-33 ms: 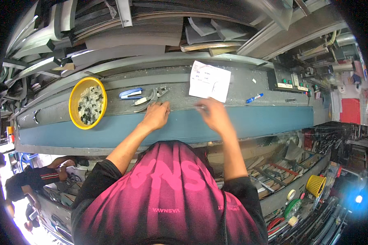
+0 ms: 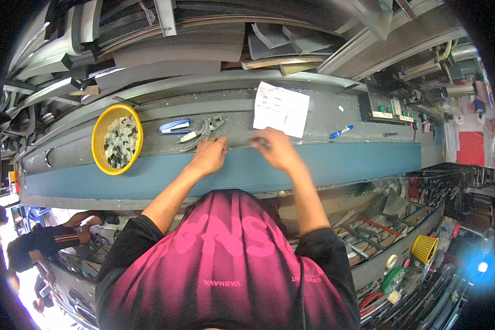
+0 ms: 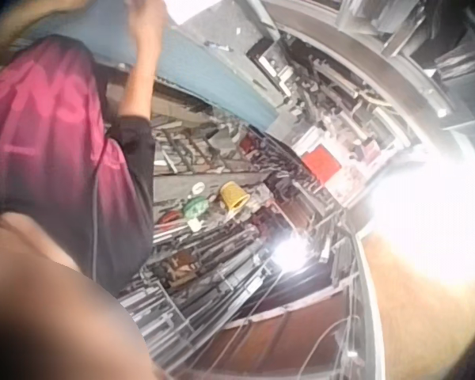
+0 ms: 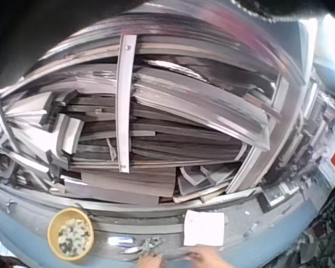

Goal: The person assembles a window frame by inserting small plastic clips into the edge of a glass pane and then fitting a long blue rubber seal along the perimeter. They repeatedly pick up clips, place them into the frame edge, and press the seal into place, working along the length of the glass.

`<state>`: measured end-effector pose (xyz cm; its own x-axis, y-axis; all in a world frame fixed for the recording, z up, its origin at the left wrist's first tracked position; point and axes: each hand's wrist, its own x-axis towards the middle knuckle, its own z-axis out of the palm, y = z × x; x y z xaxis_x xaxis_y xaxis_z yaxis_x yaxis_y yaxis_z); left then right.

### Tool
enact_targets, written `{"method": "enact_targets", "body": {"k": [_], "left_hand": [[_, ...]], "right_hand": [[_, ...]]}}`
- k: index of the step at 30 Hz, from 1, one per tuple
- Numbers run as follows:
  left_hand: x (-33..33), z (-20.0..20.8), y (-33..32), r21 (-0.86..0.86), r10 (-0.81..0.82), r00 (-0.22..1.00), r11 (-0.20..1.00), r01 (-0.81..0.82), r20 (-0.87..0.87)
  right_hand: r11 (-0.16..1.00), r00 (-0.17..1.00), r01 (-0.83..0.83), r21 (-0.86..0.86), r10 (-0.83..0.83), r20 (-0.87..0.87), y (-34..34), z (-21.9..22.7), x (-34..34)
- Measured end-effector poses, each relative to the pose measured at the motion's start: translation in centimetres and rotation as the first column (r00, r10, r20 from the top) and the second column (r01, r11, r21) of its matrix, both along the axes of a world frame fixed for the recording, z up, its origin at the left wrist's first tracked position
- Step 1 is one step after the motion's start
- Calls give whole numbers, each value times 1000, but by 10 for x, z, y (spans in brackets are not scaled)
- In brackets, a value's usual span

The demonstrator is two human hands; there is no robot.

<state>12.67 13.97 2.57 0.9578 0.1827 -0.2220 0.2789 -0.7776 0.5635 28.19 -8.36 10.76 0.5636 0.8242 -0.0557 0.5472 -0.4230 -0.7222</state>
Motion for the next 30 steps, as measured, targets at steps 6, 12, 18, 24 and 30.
{"method": "enact_targets", "body": {"k": [6,12,18,24,30], "left_hand": [[3,1,12,-143,6,999,990,-1,35],[6,10,19,-277,77,997,958,-73,4],[8,14,28,-293,87,996,952,-88,-15],[12,17,33,-279,39,999,959,-42,-14],[13,25,40,-296,-38,999,954,39,8]], "right_hand": [[927,939,-303,-223,250,-236,81,-49,16],[885,919,-355,-302,271,-286,84,-56,26],[872,889,-388,-298,270,-369,86,-52,30],[863,884,-426,-272,333,-329,88,-59,30],[860,884,-428,-279,334,-327,85,-61,30]]}}
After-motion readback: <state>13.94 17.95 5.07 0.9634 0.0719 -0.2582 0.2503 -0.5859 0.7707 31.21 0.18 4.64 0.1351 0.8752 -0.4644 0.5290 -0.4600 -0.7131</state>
